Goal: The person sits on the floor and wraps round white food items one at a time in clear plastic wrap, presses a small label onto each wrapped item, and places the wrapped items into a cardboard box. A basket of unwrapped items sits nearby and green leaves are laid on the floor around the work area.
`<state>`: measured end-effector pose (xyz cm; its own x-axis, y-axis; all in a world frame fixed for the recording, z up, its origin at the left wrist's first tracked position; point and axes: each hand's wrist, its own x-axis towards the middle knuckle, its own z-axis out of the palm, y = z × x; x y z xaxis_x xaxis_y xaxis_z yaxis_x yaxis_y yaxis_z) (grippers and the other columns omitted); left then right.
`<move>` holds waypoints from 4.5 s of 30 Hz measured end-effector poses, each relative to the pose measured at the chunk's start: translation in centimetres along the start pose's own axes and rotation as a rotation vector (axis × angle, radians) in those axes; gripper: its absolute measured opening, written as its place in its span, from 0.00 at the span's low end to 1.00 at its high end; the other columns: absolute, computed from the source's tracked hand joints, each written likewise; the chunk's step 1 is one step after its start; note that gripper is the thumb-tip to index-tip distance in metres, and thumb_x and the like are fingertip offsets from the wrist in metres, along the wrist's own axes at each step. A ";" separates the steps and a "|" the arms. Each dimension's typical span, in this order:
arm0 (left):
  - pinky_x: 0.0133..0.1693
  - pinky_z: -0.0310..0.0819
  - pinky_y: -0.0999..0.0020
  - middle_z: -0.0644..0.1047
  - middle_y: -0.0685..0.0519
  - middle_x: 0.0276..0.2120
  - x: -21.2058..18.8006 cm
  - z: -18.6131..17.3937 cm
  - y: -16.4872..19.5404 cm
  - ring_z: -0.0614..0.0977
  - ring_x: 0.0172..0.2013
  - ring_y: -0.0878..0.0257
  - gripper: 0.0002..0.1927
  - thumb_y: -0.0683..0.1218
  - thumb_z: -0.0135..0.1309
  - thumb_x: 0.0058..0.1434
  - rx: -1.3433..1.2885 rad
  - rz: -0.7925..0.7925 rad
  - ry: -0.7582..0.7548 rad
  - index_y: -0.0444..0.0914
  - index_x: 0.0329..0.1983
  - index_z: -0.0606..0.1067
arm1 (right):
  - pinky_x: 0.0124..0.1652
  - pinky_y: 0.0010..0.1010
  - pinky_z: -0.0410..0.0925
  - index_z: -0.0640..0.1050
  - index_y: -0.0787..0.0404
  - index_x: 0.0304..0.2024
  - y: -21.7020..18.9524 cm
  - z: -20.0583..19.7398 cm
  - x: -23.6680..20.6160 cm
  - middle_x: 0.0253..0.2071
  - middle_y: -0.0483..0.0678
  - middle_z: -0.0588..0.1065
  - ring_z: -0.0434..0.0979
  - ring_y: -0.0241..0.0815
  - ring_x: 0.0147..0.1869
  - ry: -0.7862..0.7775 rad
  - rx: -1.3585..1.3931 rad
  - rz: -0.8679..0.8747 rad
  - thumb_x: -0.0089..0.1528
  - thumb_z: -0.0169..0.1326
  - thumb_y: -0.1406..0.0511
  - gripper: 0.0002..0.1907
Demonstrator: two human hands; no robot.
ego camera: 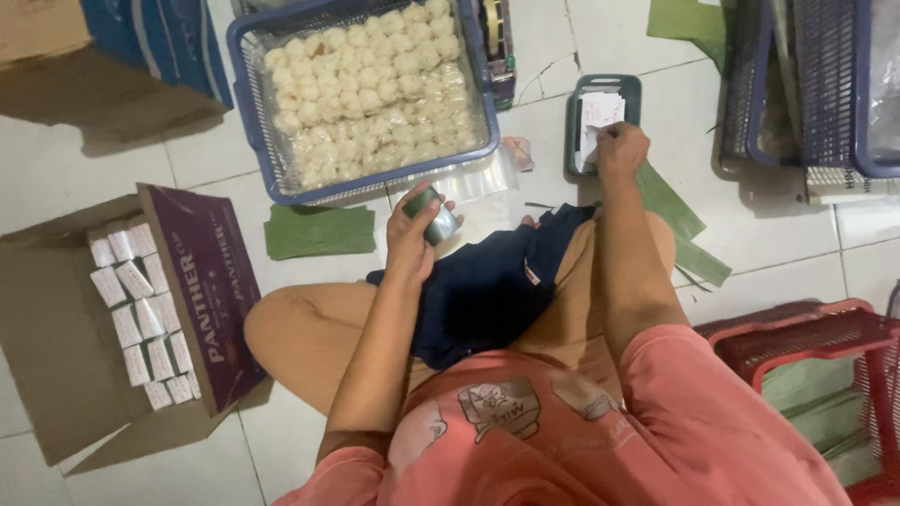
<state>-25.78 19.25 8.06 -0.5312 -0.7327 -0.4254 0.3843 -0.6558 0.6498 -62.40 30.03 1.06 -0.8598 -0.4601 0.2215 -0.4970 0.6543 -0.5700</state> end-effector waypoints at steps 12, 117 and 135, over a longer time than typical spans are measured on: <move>0.41 0.84 0.51 0.77 0.40 0.47 -4.3 -4.4 4.0 0.83 0.44 0.50 0.28 0.34 0.56 0.61 0.079 0.150 0.032 0.39 0.62 0.62 | 0.36 0.24 0.74 0.85 0.65 0.38 -10.5 -7.1 -7.3 0.33 0.46 0.81 0.78 0.33 0.33 -0.157 0.924 0.201 0.70 0.55 0.64 0.12; 0.40 0.87 0.52 0.76 0.53 0.44 0.1 -2.2 3.8 0.79 0.44 0.65 0.09 0.42 0.58 0.66 0.030 0.099 0.093 0.36 0.48 0.75 | 0.30 0.27 0.71 0.78 0.60 0.53 -15.2 5.0 -2.6 0.39 0.45 0.75 0.76 0.35 0.36 -0.217 0.839 0.145 0.69 0.54 0.59 0.15; 0.57 0.73 0.67 0.79 0.41 0.56 3.8 1.6 5.3 0.79 0.55 0.58 0.09 0.31 0.59 0.64 0.090 0.584 -0.005 0.33 0.47 0.79 | 0.35 0.30 0.74 0.82 0.68 0.35 -14.6 11.7 0.0 0.43 0.45 0.78 0.79 0.39 0.38 -0.177 0.851 0.115 0.58 0.64 0.70 0.05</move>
<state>-26.97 13.31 10.88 -0.2541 -0.9669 0.0219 0.5484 -0.1254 0.8268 -53.79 13.49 0.10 -0.8331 -0.5517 0.0406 -0.0912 0.0646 -0.9937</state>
